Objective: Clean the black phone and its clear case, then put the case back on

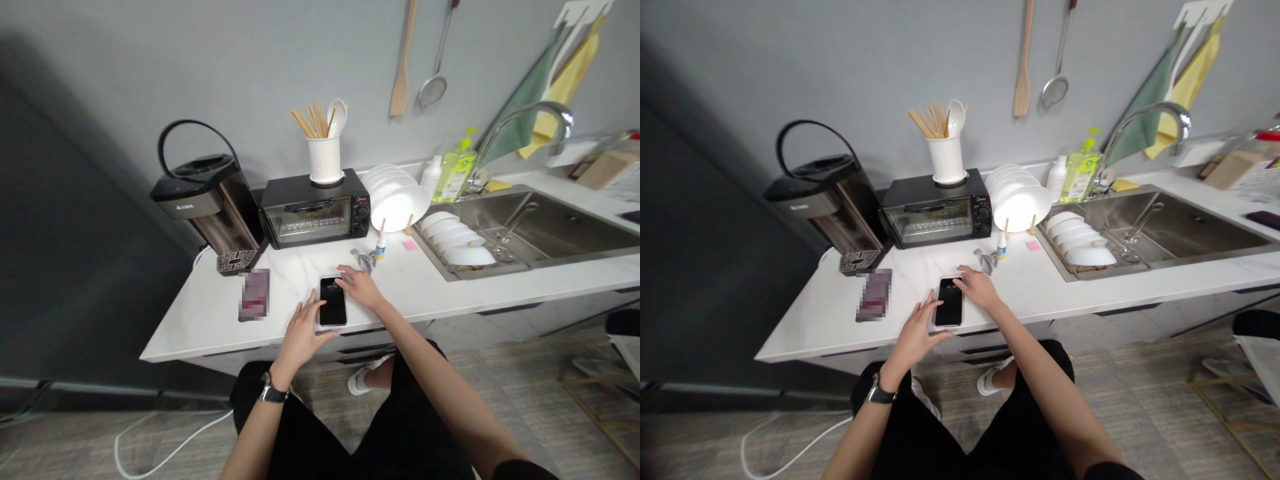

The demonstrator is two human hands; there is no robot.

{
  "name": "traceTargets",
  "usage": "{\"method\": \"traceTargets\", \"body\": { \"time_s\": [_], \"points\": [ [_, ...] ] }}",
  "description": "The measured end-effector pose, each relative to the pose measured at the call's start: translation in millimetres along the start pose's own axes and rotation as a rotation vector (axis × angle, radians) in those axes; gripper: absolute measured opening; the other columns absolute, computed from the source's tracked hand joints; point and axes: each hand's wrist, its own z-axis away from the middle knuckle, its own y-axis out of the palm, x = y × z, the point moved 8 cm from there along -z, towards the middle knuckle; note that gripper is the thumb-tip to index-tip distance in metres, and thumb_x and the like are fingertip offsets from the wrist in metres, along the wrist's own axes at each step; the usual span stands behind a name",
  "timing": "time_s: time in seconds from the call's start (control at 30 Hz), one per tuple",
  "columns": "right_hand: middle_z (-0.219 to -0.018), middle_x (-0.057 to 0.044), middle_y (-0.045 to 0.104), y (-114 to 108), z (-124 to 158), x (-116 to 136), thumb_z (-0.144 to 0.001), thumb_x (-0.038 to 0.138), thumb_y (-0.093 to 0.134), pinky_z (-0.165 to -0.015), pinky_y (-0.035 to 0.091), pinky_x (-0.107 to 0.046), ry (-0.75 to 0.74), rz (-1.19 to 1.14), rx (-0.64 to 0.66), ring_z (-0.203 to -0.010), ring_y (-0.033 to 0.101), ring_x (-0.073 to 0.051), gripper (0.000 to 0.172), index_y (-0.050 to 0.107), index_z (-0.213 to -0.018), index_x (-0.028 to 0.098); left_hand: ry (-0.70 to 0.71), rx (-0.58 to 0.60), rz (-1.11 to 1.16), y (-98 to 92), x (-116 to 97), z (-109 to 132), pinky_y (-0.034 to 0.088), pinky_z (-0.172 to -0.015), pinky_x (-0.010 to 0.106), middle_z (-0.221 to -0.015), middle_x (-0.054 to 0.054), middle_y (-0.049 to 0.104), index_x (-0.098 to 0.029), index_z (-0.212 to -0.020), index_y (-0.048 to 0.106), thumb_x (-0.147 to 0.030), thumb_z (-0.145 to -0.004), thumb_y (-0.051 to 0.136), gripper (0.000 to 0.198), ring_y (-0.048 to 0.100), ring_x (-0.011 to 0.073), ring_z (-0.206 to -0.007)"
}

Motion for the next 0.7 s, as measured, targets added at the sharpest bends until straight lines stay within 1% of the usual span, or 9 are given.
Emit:
{"method": "traceTargets", "body": {
  "time_s": [0.07,0.13,0.23,0.3,0.37,0.5,0.6,0.7],
  "points": [
    [-0.112,-0.012,0.082,2,-24,-4,-0.108,0.030,0.051,-0.096,0.055,-0.037,-0.015,0.022,0.015,-0.105,0.078,-0.026,0.033,0.070,-0.133,0.019,-0.028,-0.016,-0.021,2.1,-4,-1,0.032,-0.131,0.057,-0.176,0.020,0.025,-0.023,-0.160,0.039,-0.046,-0.086,0.085,0.089,0.037,0.0313,-0.159],
    [-0.104,-0.011,0.082,9,-44,-2,-0.108,0.026,0.050,-0.093,0.053,-0.035,-0.069,0.023,0.061,-0.100,0.077,-0.025,0.029,0.076,-0.118,0.019,-0.033,-0.021,-0.034,4.3,-8,-4,0.033,-0.131,0.056,-0.177,0.019,0.023,-0.024,-0.163,0.035,-0.046,-0.088,0.082,0.091,0.036,0.0311,-0.160],
    [-0.096,-0.006,0.080,26,-62,10,-0.103,0.025,0.063,-0.089,0.050,-0.028,-0.203,-0.006,0.176,-0.093,0.073,-0.020,0.019,0.079,-0.093,0.021,-0.030,-0.021,-0.046,6.0,-12,-9,0.034,-0.131,0.055,-0.175,0.017,0.030,-0.025,-0.158,0.044,-0.045,-0.090,0.080,0.080,0.039,0.0300,-0.159],
    [-0.090,-0.003,0.077,37,-64,16,-0.102,0.026,0.065,-0.084,0.049,-0.025,-0.263,-0.029,0.217,-0.087,0.070,-0.016,0.021,0.078,-0.086,0.021,-0.050,-0.029,-0.044,5.7,-11,-11,0.035,-0.130,0.056,-0.172,0.017,0.036,-0.024,-0.155,0.049,-0.045,-0.091,0.080,0.075,0.042,0.0299,-0.157],
    [-0.087,-0.002,0.073,43,-62,18,-0.104,0.027,0.062,-0.080,0.047,-0.025,-0.286,-0.045,0.213,-0.083,0.067,-0.015,0.025,0.076,-0.085,0.021,-0.074,-0.035,-0.033,5.3,-10,-12,0.035,-0.130,0.057,-0.171,0.018,0.039,-0.023,-0.154,0.050,-0.046,-0.090,0.081,0.075,0.043,0.0304,-0.157],
    [-0.084,0.000,0.066,48,-58,14,-0.106,0.029,0.059,-0.075,0.044,-0.026,-0.293,-0.065,0.181,-0.078,0.063,-0.015,0.027,0.075,-0.085,0.021,-0.116,-0.018,-0.001,6.4,-8,-13,0.032,-0.131,0.058,-0.171,0.017,0.038,-0.025,-0.154,0.051,-0.046,-0.087,0.083,0.077,0.042,0.0310,-0.157],
    [-0.083,0.000,0.063,50,-57,12,-0.104,0.029,0.062,-0.073,0.042,-0.026,-0.304,-0.067,0.177,-0.076,0.060,-0.015,0.025,0.073,-0.084,0.021,-0.152,0.005,0.033,8.1,-6,-14,0.026,-0.133,0.062,-0.173,0.015,0.036,-0.029,-0.155,0.049,-0.045,-0.088,0.083,0.077,0.040,0.0315,-0.158],
    [-0.087,-0.001,0.063,50,-56,13,-0.104,0.030,0.064,-0.076,0.043,-0.027,-0.315,-0.042,0.160,-0.080,0.059,-0.016,0.019,0.071,-0.089,0.021,-0.195,0.036,0.059,11.0,-5,-15,0.018,-0.132,0.067,-0.174,0.013,0.034,-0.032,-0.156,0.046,-0.044,-0.091,0.079,0.074,0.036,0.0320,-0.160]
  ]
}}
